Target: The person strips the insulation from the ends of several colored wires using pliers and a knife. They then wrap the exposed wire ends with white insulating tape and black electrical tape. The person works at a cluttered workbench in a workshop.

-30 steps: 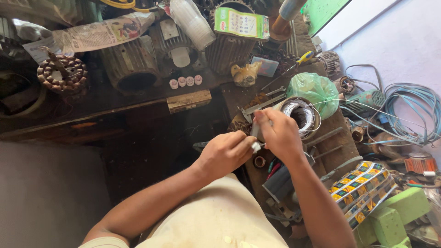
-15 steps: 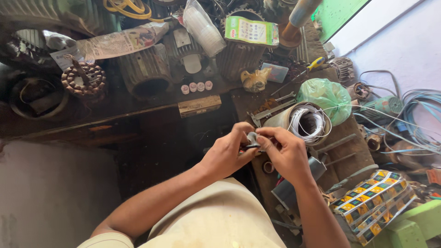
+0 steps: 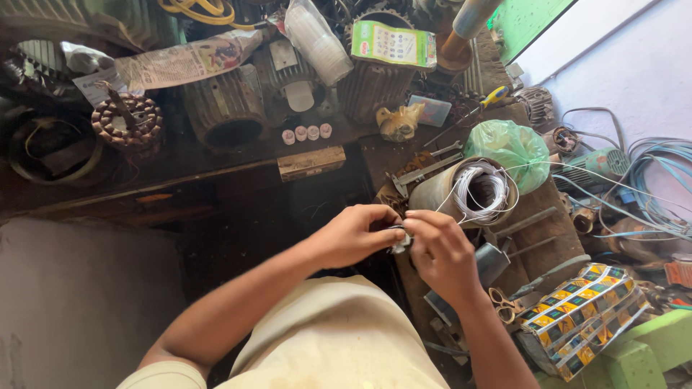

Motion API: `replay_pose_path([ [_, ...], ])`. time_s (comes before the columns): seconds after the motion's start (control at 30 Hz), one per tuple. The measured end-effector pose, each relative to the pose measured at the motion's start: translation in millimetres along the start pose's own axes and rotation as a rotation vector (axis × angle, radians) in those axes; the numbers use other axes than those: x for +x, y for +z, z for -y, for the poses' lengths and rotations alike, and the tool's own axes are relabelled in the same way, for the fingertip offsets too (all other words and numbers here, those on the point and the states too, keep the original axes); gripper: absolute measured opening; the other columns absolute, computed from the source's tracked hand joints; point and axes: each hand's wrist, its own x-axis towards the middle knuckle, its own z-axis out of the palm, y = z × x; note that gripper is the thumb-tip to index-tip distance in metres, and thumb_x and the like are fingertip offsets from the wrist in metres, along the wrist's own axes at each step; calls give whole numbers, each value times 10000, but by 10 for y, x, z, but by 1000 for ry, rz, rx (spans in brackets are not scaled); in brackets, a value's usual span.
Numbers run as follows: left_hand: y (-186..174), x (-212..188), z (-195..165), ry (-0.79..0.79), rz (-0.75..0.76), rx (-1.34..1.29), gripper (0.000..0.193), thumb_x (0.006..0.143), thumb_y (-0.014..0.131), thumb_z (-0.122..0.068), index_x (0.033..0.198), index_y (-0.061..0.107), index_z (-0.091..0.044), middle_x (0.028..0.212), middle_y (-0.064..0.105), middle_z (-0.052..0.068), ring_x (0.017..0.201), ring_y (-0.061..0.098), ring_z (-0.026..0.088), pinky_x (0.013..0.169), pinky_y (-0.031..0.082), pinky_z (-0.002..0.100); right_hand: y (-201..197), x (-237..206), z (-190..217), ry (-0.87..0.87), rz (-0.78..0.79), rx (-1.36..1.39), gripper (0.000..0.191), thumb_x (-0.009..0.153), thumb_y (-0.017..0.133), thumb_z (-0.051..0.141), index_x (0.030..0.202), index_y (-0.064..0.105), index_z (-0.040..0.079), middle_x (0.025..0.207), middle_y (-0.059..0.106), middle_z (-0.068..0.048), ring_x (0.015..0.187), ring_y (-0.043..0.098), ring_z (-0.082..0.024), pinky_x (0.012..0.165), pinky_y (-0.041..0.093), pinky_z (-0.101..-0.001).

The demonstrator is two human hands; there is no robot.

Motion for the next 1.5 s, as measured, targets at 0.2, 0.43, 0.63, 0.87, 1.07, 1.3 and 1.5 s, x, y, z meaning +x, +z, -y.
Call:
replay_pose_path([
  [0.2,-96,8,70,15,93,-206,251,971,632,-178,1169,691,-35,1070,731,114,962,687,176,855,553,323,67,-45,-62,-280,-74,-185,222,884,729,36,1092,681,99,1160,679,-90,1067,717,-293,863,590,-386],
  [0.43,-65,-10,16,334,-115,151,183,933,660,-112,1104,672,-49,1028,632,135,924,675,312,784,568,388,144,35,-96,-175,-114,-154,145,926,733,7,1041,661,59,1058,700,-75,916,753,-256,721,574,-331],
  [0.63,-245,90,37,339,-138,200,247,876,684,-65,1111,620,-22,1043,603,152,888,662,324,753,555,372,224,575,-186,768,186,186,91,965,644,109,991,674,27,845,696,-118,537,683,-213,531,528,-335],
  [0.87,-287,194,194,636,-308,490,430,880,777,-154,1230,600,23,939,558,126,790,611,296,690,519,385,265,808,-226,715,244,29,196,956,680,236,961,718,44,785,723,-170,678,707,-348,615,537,-426],
  [1.07,-436,332,149,665,-216,467,286,934,776,-136,1173,651,-39,920,583,76,795,639,258,687,535,370,356,793,-171,784,175,-153,168,1010,633,198,1007,743,71,777,725,-177,718,712,-372,651,541,-455],
  [1.3,-717,643,270,-141,437,-697,165,989,641,-161,1074,671,-23,916,662,-67,861,625,28,784,537,218,299,500,99,507,-138,107,209,1016,576,-24,1216,588,35,1113,715,-101,980,745,-289,858,601,-382],
  [1.5,-796,739,445,-323,597,-902,177,1007,556,-141,1091,652,-19,795,523,-52,631,402,23,554,306,208,421,456,30,232,-73,-197,333,889,765,-2,1156,602,113,1236,655,-116,1081,687,-286,880,579,-388],
])
